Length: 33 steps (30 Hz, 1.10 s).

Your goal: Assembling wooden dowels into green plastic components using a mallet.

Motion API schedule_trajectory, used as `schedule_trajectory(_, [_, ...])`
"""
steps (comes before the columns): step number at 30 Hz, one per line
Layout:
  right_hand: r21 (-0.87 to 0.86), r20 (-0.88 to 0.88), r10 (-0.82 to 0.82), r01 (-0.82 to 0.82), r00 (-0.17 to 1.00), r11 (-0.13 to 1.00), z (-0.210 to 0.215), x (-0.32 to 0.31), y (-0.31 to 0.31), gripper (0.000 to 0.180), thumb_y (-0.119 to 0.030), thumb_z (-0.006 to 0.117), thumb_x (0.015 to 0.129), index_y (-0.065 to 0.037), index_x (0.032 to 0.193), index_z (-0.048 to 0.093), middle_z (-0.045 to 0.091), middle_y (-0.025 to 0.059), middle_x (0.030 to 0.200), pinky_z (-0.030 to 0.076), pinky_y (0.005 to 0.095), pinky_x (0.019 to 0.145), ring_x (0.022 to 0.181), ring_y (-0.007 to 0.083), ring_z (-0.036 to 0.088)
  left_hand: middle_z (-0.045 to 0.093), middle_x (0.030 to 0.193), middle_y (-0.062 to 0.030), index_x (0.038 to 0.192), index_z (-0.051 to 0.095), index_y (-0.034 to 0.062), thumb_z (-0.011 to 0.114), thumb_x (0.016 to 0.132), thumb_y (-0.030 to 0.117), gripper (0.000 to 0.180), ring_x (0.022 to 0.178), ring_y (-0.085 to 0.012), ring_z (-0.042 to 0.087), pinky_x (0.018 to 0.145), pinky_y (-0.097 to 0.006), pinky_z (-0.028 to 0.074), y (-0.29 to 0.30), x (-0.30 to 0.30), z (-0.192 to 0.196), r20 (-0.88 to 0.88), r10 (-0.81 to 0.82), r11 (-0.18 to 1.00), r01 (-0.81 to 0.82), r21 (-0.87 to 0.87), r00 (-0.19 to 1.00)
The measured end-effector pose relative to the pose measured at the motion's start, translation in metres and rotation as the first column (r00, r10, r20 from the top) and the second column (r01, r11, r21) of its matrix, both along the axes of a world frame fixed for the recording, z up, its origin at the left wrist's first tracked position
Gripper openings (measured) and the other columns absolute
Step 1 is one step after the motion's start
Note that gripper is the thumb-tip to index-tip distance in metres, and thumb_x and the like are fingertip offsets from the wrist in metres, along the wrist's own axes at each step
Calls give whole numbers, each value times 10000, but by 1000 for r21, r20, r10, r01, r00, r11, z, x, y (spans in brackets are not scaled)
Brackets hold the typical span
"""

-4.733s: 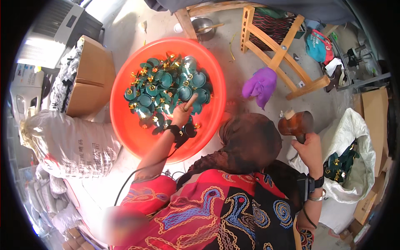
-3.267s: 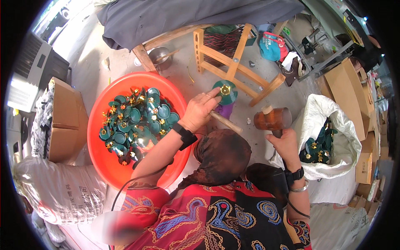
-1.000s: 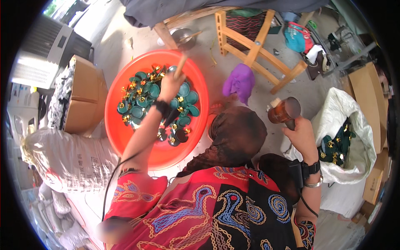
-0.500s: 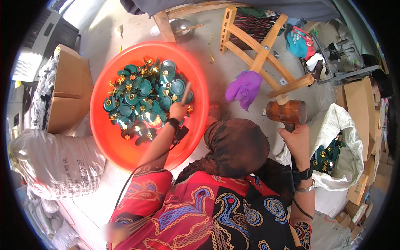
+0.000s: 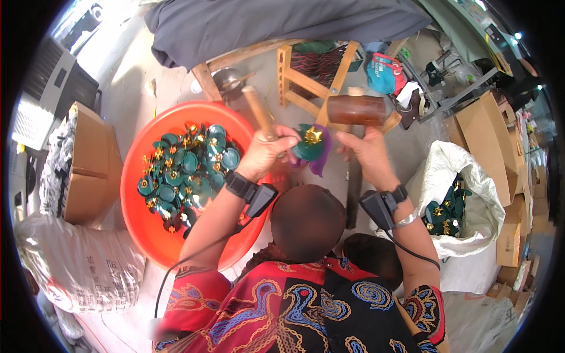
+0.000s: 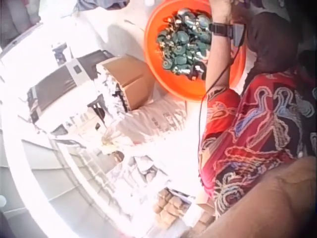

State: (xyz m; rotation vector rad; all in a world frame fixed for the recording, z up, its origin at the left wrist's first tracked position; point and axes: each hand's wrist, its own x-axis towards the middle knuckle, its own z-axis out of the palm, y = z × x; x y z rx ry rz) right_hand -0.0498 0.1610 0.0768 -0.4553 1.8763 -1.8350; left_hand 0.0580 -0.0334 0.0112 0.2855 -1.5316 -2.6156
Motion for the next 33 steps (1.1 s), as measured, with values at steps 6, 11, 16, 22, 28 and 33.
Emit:
schedule_trajectory(6, [-40,258,33,-24,966,999,-19,-13,-3,186,-35,650,761,-19,899,526,573,51,746,442,247,444,565,125,559,616,778,-35,891,593,26,635,827,111,114,577,-123,581,516,-223,481,13,-28,-6,32,-102,995,101,25,994])
schedule_trajectory(11, [-71,326,35,-13,945,997,-29,-25,-2,178,-8,653,733,-23,855,525,558,47,699,438,255,445,561,128,553,611,775,-18,889,599,35,635,830,121,110,600,-117,581,518,-231,478,6,-31,-15,3,-94,993,93,72,996])
schedule_trajectory(16, [-40,333,11,2,943,999,-38,-22,-11,186,23,646,702,-4,828,512,542,61,668,444,265,440,509,131,531,596,720,-17,864,604,17,621,840,99,88,598,-110,581,512,-236,449,17,-38,-7,32,-11,999,12,-29,999])
schedule_trajectory(22, [20,339,-13,7,941,1000,-42,-28,-14,194,44,639,693,-9,825,508,532,61,660,442,270,435,505,139,531,584,743,-21,757,609,10,528,897,385,409,649,-75,470,574,-222,373,21,-52,13,-160,352,778,-384,-498,922])
schedule_trajectory(28, [-24,303,4,3,953,1000,-40,-26,-15,210,56,644,679,-15,820,506,519,53,651,433,267,426,502,147,527,539,638,2,757,611,15,538,896,366,385,597,-76,464,551,-226,376,37,-77,15,-269,245,878,-330,-346,932])
schedule_trajectory(33, [17,320,-31,27,947,999,-42,-29,-15,213,65,644,670,-13,808,501,513,59,653,433,269,421,500,150,526,544,640,-11,773,610,14,561,885,343,352,600,-88,500,546,-235,400,44,-79,9,-238,200,780,-301,-548,950])
